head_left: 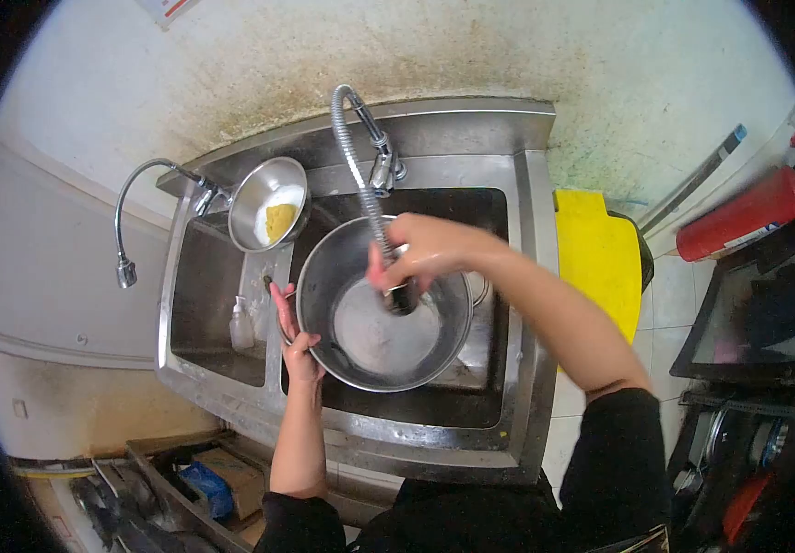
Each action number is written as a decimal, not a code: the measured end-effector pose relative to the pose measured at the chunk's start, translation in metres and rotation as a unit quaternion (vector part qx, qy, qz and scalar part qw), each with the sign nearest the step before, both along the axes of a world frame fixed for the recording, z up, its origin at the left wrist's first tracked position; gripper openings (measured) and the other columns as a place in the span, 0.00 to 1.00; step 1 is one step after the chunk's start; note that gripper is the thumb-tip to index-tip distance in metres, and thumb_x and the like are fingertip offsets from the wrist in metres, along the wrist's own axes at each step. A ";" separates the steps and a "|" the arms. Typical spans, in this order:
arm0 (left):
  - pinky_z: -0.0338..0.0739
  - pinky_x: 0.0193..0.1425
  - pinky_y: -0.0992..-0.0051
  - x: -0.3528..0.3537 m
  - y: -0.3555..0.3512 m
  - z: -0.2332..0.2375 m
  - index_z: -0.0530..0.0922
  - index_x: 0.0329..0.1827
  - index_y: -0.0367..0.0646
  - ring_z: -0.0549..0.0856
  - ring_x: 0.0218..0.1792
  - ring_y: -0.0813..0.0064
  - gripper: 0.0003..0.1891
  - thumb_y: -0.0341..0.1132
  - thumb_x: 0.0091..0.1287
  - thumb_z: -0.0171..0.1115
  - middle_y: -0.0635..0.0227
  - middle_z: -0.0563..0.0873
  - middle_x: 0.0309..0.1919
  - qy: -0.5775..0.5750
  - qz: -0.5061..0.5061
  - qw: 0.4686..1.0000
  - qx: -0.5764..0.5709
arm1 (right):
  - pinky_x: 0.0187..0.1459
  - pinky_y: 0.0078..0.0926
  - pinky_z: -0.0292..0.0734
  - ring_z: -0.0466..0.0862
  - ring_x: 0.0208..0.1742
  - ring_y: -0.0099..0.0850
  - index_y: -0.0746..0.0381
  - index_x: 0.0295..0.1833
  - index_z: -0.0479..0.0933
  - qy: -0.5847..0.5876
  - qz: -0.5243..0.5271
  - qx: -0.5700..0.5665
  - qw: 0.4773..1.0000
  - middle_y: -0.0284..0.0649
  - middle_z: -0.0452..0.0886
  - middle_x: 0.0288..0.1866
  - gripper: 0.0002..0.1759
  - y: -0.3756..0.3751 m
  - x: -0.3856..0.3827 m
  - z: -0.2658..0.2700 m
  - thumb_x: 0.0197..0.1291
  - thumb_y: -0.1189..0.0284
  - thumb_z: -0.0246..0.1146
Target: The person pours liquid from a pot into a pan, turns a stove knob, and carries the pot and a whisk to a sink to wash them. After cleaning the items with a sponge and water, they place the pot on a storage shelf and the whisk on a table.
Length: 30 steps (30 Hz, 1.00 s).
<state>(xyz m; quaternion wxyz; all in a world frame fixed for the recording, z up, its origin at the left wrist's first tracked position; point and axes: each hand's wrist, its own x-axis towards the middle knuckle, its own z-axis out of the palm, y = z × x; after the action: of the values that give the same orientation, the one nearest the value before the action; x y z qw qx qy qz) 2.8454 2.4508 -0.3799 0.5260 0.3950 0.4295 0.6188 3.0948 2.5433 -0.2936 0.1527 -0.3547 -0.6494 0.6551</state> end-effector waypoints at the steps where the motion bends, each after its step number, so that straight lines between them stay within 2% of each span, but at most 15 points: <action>1: 0.55 0.70 0.65 -0.010 -0.002 -0.003 0.43 0.74 0.51 0.60 0.67 0.61 0.53 0.27 0.34 0.49 0.64 0.55 0.67 0.001 0.004 1.000 0.000 | 0.25 0.24 0.75 0.79 0.28 0.23 0.61 0.32 0.79 -0.059 0.006 0.032 0.998 0.33 0.80 0.27 0.08 0.007 0.009 0.000 0.42 0.73 0.67; 3: 0.54 0.70 0.65 -0.027 -0.007 -0.008 0.43 0.74 0.51 0.59 0.67 0.61 0.53 0.28 0.34 0.49 0.64 0.54 0.67 -0.010 -0.008 0.999 -0.042 | 0.28 0.28 0.75 0.79 0.27 0.25 0.62 0.30 0.79 -0.175 -0.010 0.129 0.976 0.35 0.80 0.24 0.08 0.021 0.013 -0.003 0.39 0.74 0.67; 4: 0.53 0.71 0.65 -0.023 -0.009 -0.001 0.43 0.74 0.51 0.59 0.67 0.61 0.53 0.29 0.34 0.49 0.63 0.54 0.68 0.005 -0.007 0.999 -0.044 | 0.33 0.29 0.74 0.80 0.27 0.28 0.62 0.28 0.79 -0.186 -0.053 0.232 0.953 0.37 0.80 0.23 0.08 0.028 0.006 -0.019 0.37 0.74 0.67; 5: 0.53 0.71 0.65 -0.020 -0.010 0.000 0.43 0.74 0.51 0.59 0.67 0.61 0.53 0.29 0.34 0.49 0.63 0.54 0.68 0.006 -0.006 0.999 -0.044 | 0.33 0.29 0.74 0.80 0.27 0.28 0.62 0.28 0.79 -0.185 -0.052 0.232 0.953 0.37 0.80 0.23 0.08 0.032 -0.001 -0.034 0.37 0.74 0.67; 7: 0.54 0.70 0.65 -0.014 -0.012 -0.001 0.42 0.74 0.51 0.58 0.68 0.61 0.53 0.29 0.34 0.49 0.62 0.54 0.69 -0.038 -0.030 0.997 -0.055 | 0.36 0.39 0.76 0.80 0.28 0.46 0.64 0.30 0.79 -0.113 -0.168 0.290 0.935 0.50 0.79 0.24 0.11 0.028 -0.023 -0.048 0.42 0.68 0.62; 9: 0.54 0.70 0.65 -0.008 -0.011 -0.009 0.42 0.74 0.51 0.58 0.68 0.61 0.53 0.28 0.35 0.48 0.62 0.54 0.69 -0.043 -0.039 0.997 -0.058 | 0.36 0.37 0.76 0.81 0.29 0.42 0.63 0.31 0.79 -0.034 -0.190 0.253 0.948 0.47 0.80 0.26 0.10 0.027 -0.053 -0.056 0.42 0.69 0.63; 11: 0.55 0.70 0.65 -0.002 -0.011 -0.012 0.42 0.74 0.51 0.57 0.69 0.61 0.52 0.27 0.35 0.48 0.62 0.53 0.69 -0.045 -0.048 0.996 -0.064 | 0.33 0.29 0.76 0.82 0.30 0.27 0.62 0.31 0.79 0.075 -0.144 0.198 0.967 0.37 0.82 0.27 0.09 0.022 -0.078 -0.057 0.42 0.72 0.68; 13: 0.55 0.70 0.66 0.004 -0.008 -0.009 0.43 0.74 0.51 0.56 0.70 0.62 0.51 0.24 0.36 0.47 0.61 0.53 0.70 -0.096 -0.086 0.988 -0.082 | 0.27 0.25 0.76 0.81 0.30 0.24 0.62 0.33 0.79 0.161 -0.090 0.071 0.980 0.35 0.82 0.28 0.09 0.011 -0.084 -0.042 0.44 0.73 0.68; 14: 0.56 0.69 0.67 0.000 -0.007 -0.013 0.45 0.74 0.51 0.57 0.69 0.62 0.51 0.23 0.37 0.45 0.61 0.53 0.69 -0.093 -0.092 0.987 -0.089 | 0.23 0.22 0.74 0.80 0.30 0.21 0.62 0.32 0.79 0.135 -0.073 0.001 0.988 0.34 0.81 0.27 0.07 0.006 -0.075 -0.031 0.45 0.73 0.67; 17: 0.57 0.69 0.67 -0.005 -0.004 -0.007 0.45 0.74 0.51 0.58 0.68 0.62 0.51 0.22 0.36 0.45 0.61 0.53 0.68 -0.032 -0.065 0.996 -0.059 | 0.26 0.23 0.75 0.80 0.29 0.23 0.63 0.32 0.79 0.047 -0.009 0.012 0.999 0.34 0.81 0.26 0.08 0.011 -0.032 -0.017 0.43 0.74 0.67; 19: 0.59 0.68 0.67 -0.009 -0.005 -0.002 0.45 0.74 0.51 0.59 0.68 0.62 0.51 0.22 0.36 0.45 0.63 0.54 0.68 -0.025 -0.061 0.996 -0.058 | 0.30 0.31 0.75 0.80 0.25 0.28 0.61 0.24 0.77 -0.021 -0.062 0.214 0.975 0.38 0.80 0.21 0.05 0.024 -0.016 -0.035 0.39 0.73 0.66; 23: 0.59 0.68 0.68 -0.007 -0.011 0.007 0.46 0.73 0.51 0.60 0.67 0.63 0.51 0.21 0.37 0.45 0.65 0.54 0.68 -0.055 -0.071 0.993 -0.073 | 0.33 0.32 0.75 0.81 0.27 0.34 0.59 0.25 0.79 -0.022 -0.185 0.274 0.944 0.40 0.81 0.24 0.04 0.029 -0.038 -0.053 0.40 0.72 0.65; 25: 0.60 0.67 0.70 -0.004 -0.011 0.007 0.47 0.73 0.51 0.60 0.67 0.64 0.51 0.19 0.36 0.44 0.66 0.55 0.68 -0.048 -0.073 0.992 -0.094 | 0.39 0.32 0.74 0.82 0.32 0.32 0.59 0.28 0.80 0.117 -0.136 0.191 0.965 0.41 0.82 0.28 0.08 0.024 -0.064 -0.054 0.39 0.69 0.67; 27: 0.61 0.66 0.71 -0.001 -0.014 0.013 0.47 0.73 0.50 0.61 0.67 0.65 0.51 0.19 0.36 0.45 0.66 0.56 0.67 -0.035 -0.064 0.993 -0.089 | 0.33 0.27 0.75 0.79 0.29 0.25 0.62 0.30 0.78 0.133 -0.077 0.164 0.974 0.35 0.82 0.28 0.07 0.019 -0.061 -0.036 0.43 0.75 0.67; 30: 0.62 0.64 0.73 0.002 -0.027 0.039 0.47 0.73 0.48 0.64 0.65 0.65 0.51 0.19 0.35 0.46 0.67 0.57 0.66 0.015 -0.039 0.997 -0.060 | 0.24 0.23 0.72 0.77 0.26 0.22 0.62 0.30 0.79 -0.013 0.001 0.114 0.993 0.33 0.80 0.25 0.07 0.024 -0.027 -0.023 0.43 0.75 0.66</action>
<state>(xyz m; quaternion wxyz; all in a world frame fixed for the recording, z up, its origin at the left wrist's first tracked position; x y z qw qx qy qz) 2.8477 2.4237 -0.3408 0.5659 0.3879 0.4580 0.5653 3.0679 2.5671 -0.3168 0.1832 -0.3432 -0.7222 0.5719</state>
